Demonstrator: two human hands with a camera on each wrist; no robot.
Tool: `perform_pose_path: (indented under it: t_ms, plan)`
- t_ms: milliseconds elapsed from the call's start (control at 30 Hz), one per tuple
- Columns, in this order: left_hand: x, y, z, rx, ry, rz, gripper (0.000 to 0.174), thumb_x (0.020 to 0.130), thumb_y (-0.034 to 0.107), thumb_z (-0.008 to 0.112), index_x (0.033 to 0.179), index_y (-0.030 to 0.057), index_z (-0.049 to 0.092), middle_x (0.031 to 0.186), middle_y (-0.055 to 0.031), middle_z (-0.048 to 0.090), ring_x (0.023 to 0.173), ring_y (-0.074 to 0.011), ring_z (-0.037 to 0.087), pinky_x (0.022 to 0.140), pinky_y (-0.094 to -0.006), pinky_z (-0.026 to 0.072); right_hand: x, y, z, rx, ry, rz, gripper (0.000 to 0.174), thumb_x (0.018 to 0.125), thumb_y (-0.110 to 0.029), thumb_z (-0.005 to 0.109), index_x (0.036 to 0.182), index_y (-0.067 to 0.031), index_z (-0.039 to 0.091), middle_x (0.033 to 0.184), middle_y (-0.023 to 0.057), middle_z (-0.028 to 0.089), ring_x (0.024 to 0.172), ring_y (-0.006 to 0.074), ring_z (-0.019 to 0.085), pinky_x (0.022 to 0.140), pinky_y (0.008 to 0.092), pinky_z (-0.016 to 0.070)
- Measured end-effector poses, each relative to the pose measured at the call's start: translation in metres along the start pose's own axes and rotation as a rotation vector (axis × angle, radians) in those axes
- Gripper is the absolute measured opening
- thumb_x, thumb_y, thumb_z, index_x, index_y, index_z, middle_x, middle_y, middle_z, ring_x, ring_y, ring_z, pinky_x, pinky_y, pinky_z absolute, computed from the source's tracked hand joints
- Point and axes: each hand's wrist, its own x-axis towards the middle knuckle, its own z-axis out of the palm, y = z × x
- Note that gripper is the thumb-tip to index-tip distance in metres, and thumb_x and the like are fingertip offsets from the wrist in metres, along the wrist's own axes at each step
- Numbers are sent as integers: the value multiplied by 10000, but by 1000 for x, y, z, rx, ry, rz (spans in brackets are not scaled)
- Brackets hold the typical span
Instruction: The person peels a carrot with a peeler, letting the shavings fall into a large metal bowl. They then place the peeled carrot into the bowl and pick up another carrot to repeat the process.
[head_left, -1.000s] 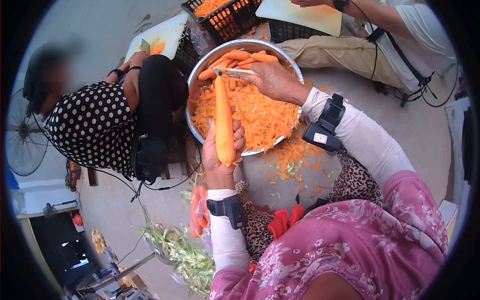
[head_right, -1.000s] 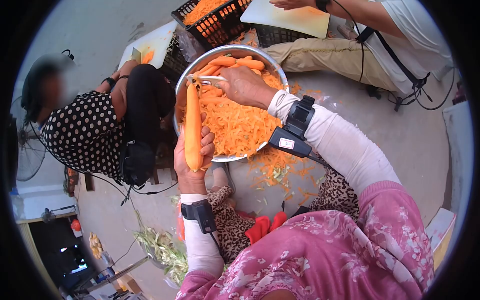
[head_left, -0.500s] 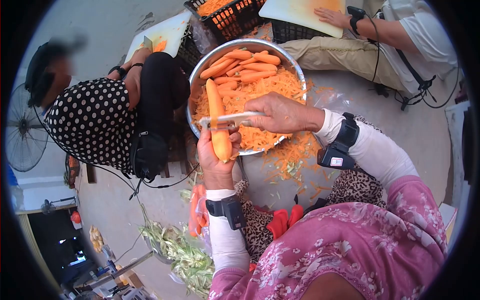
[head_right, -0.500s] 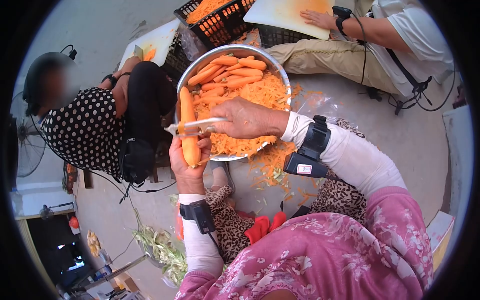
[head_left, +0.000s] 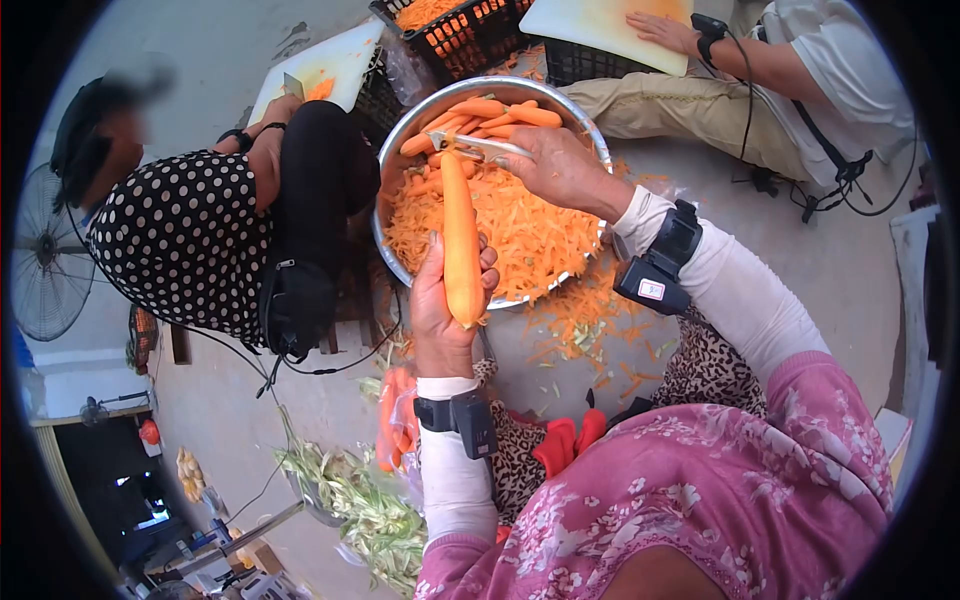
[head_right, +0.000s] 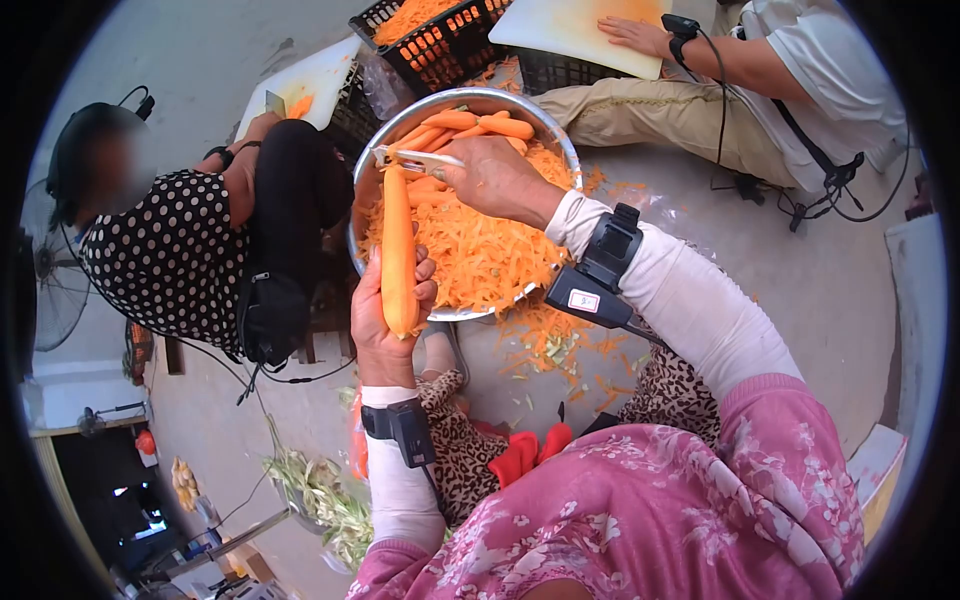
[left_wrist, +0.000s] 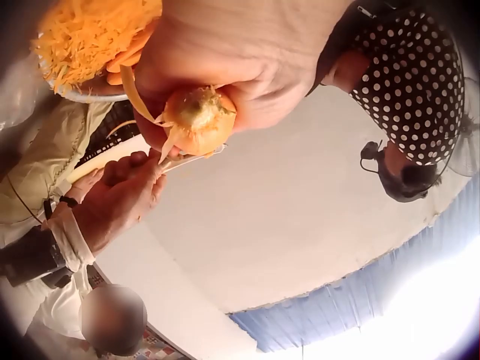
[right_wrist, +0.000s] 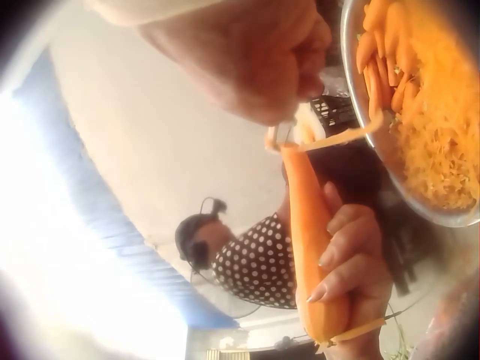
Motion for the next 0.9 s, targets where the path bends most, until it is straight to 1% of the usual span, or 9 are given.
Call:
perform_pose_path:
  t_ms: [200, 267, 400, 467, 600, 700, 767, 833, 900]
  plan:
    - [-7, 0, 6, 138, -143, -3, 382, 966, 308, 437, 1174, -11, 436, 954, -137, 462, 756, -195, 408, 578, -270, 418, -3, -4, -21, -158, -41, 150, 220, 860, -212, 550, 865, -2, 615, 786, 205, 624, 776, 367, 604, 698, 446, 460]
    - [-5, 0, 2, 82, -151, -4, 384, 966, 313, 437, 1176, -8, 437, 954, -138, 467, 763, -199, 414, 580, -270, 415, 1, -1, -22, -93, 94, 23, 236, 873, -240, 570, 870, -5, 599, 695, 166, 590, 668, 320, 583, 623, 415, 453]
    - [0, 6, -2, 4, -27, 50, 411, 966, 389, 414, 1086, 5, 501, 919, -122, 511, 784, -213, 482, 625, -309, 438, -9, -33, -32, 71, 6, 20, 245, 874, -254, 575, 847, -10, 582, 648, 134, 551, 622, 257, 551, 588, 371, 435]
    - [-1, 8, -3, -71, -20, 40, 459, 956, 429, 413, 1080, -2, 513, 921, -123, 516, 796, -208, 481, 620, -301, 430, -20, -42, -26, 283, -203, -87, 255, 876, -270, 576, 842, -17, 574, 630, 106, 522, 594, 203, 517, 564, 343, 414]
    - [-3, 9, -2, -126, 87, 75, 441, 956, 405, 421, 1104, 0, 509, 918, -121, 516, 814, -206, 479, 615, -297, 427, -38, -57, -22, 356, -521, -159, 246, 876, -265, 576, 858, -20, 566, 627, 125, 517, 567, 248, 510, 550, 365, 404]
    - [-4, 8, 4, -30, 185, 112, 418, 957, 367, 425, 1142, -2, 495, 919, -118, 500, 782, -194, 450, 593, -290, 414, -37, -60, -23, 333, -508, -154, 257, 877, -271, 575, 845, -17, 554, 641, 152, 525, 583, 297, 516, 550, 383, 402]
    - [-2, 9, -15, -227, -99, -10, 414, 959, 341, 430, 1198, 5, 465, 925, -119, 491, 736, -188, 415, 579, -285, 401, -28, -47, -17, 234, -428, -182, 267, 877, -279, 576, 831, -18, 546, 663, 172, 538, 612, 335, 529, 554, 401, 401]
    - [-6, 6, -5, -147, -76, 8, 420, 962, 341, 431, 1218, 8, 443, 929, -117, 482, 710, -185, 383, 573, -281, 391, -14, -34, -15, 97, -104, -129, 259, 876, -271, 575, 844, -15, 559, 678, 179, 546, 644, 348, 546, 576, 414, 410]
    - [-8, 3, -3, -52, -94, -27, 467, 968, 307, 408, 1312, -5, 357, 892, -98, 415, 732, -170, 371, 574, -261, 390, 0, -13, -16, -18, -50, -87, 248, 875, -260, 574, 855, -13, 569, 689, 182, 554, 656, 351, 547, 590, 417, 417]
